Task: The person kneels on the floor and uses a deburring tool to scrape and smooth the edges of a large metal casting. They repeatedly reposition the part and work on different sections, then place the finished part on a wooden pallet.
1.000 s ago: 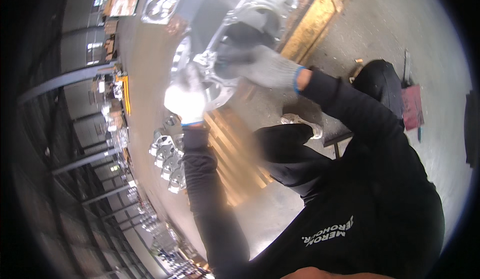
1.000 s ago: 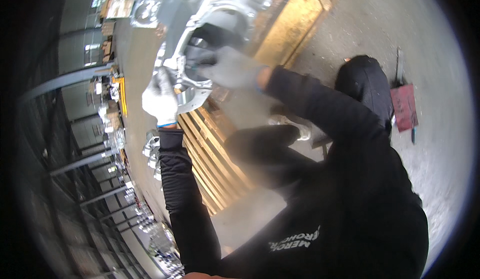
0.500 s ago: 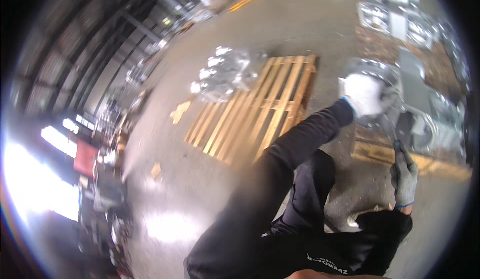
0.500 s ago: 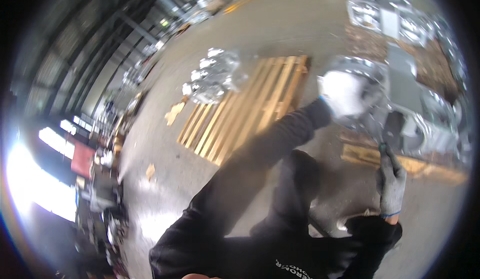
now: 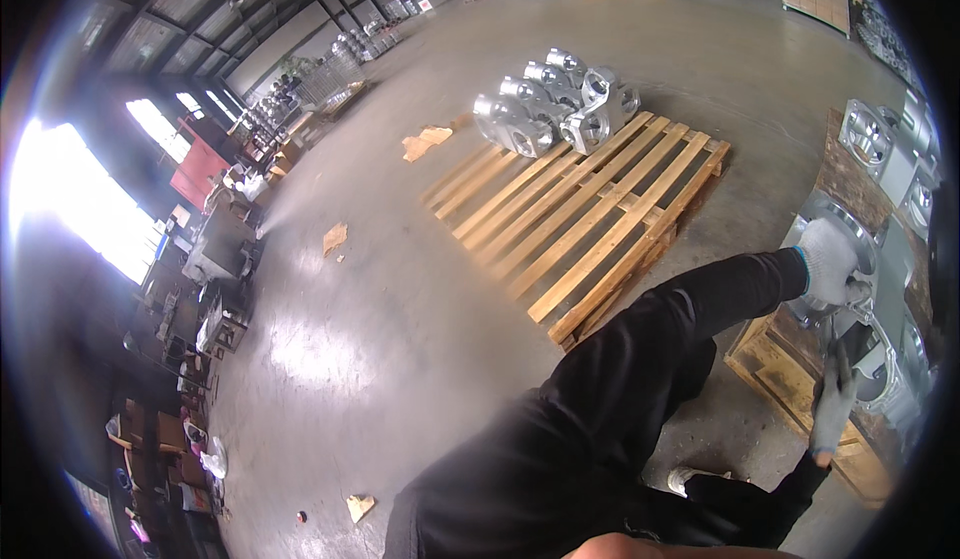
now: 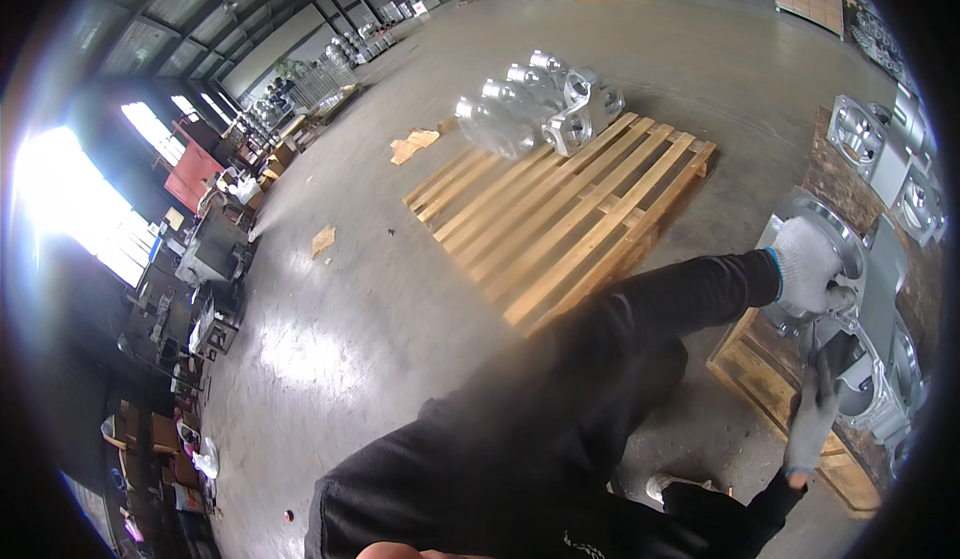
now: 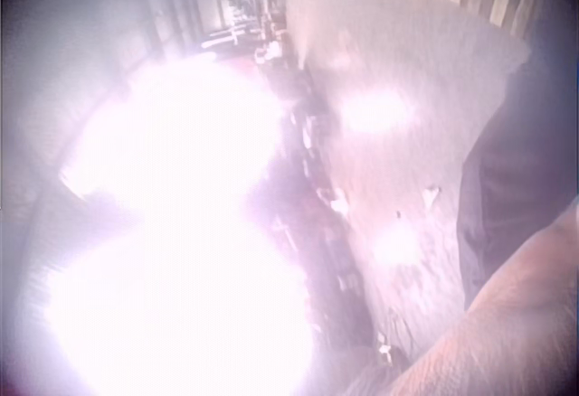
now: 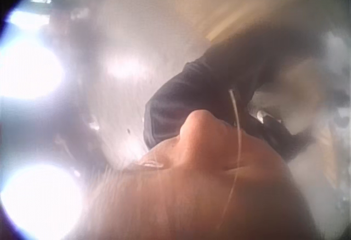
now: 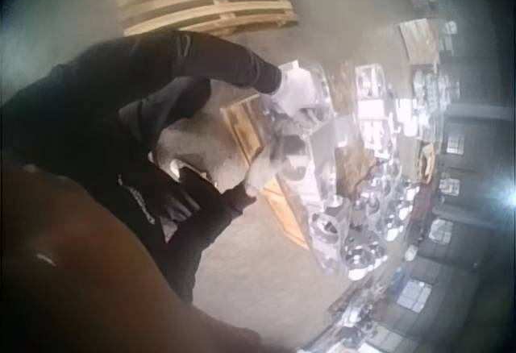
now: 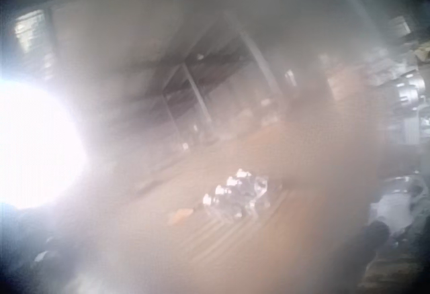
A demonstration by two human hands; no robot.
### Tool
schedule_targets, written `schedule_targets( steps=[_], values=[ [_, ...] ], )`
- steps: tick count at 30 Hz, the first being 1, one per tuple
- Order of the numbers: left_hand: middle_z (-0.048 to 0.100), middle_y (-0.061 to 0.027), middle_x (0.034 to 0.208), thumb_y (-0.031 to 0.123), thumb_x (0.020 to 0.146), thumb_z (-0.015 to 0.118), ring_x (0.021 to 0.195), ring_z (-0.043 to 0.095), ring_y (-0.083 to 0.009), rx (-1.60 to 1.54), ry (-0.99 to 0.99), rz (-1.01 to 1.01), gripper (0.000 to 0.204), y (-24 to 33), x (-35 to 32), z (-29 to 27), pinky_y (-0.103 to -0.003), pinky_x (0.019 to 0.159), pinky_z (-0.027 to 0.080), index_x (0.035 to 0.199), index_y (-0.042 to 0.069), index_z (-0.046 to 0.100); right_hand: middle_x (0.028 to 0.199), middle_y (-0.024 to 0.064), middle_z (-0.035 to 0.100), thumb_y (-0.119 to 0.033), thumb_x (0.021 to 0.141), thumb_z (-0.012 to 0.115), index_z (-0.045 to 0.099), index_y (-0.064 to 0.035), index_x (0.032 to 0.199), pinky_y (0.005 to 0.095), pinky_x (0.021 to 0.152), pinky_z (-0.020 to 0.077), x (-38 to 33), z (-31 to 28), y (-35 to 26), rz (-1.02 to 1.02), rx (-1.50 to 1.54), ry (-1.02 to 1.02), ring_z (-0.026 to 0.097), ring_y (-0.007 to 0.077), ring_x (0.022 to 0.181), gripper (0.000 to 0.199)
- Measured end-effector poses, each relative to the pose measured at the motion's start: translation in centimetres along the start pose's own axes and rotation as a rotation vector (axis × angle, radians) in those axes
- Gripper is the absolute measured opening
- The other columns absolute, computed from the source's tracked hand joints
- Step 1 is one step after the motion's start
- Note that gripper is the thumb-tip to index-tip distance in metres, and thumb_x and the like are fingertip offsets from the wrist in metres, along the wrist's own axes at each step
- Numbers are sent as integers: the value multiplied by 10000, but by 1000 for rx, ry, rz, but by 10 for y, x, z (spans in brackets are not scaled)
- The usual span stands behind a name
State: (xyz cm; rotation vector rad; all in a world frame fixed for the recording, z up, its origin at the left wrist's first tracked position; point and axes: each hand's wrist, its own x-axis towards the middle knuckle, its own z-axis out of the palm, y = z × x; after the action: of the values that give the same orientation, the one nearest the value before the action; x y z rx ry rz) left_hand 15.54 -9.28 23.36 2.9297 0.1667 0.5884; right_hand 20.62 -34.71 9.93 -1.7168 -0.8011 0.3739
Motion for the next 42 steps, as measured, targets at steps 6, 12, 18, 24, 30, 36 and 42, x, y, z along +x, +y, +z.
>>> schedule_targets(
  steps=[6,12,18,24,30,36,42],
  values=[
    [711,-165,711,640,865,571,745,729,-355,-5,-1,-57,599,1,-1,2,-472,689,556,736,94,780,1407,159,683,-117,1080,551,557,25,1493,282,786,493,-12,-6,-15,-35,-321,80,634,158,875,437],
    [754,-157,808,643,925,539,843,748,-335,25,-86,-67,620,3,1,-1,-487,724,568,795,97,803,1439,269,629,-119,1081,527,543,53,1479,354,1037,481,-26,11,-50,38,-323,115,639,215,1264,434],
    [746,-159,790,659,928,527,823,745,-335,-59,-98,-51,642,0,1,-6,-490,718,564,805,94,805,1251,307,682,-160,1074,557,602,-49,1460,430,821,534,-37,21,-44,31,-621,50,733,384,997,404],
    [745,-165,784,649,923,552,787,741,-346,-29,-91,-57,611,1,3,-1,-490,714,564,830,104,812,1162,245,729,-171,1062,551,609,-90,1465,469,846,549,-28,37,-70,-71,-680,166,713,427,1021,415],
    [748,-161,797,636,909,568,793,740,-348,-39,-29,-30,589,0,4,2,-480,721,566,804,104,797,1190,249,714,-214,1065,548,614,-135,1465,483,837,563,-35,35,-68,-102,-817,146,720,411,1020,413],
    [778,-157,911,693,884,546,907,762,-307,66,-210,-91,669,2,8,0,-464,793,579,924,82,815,915,219,734,-226,1027,612,695,-157,1360,496,691,549,-29,31,-40,-118,-867,162,719,387,820,350],
    [761,-113,938,589,948,609,827,742,-317,-78,88,91,481,-11,1,8,-478,731,590,1109,164,766,826,190,718,-144,923,670,728,-126,1284,490,674,556,-53,35,-97,-94,-819,230,707,388,754,366]
  ],
)
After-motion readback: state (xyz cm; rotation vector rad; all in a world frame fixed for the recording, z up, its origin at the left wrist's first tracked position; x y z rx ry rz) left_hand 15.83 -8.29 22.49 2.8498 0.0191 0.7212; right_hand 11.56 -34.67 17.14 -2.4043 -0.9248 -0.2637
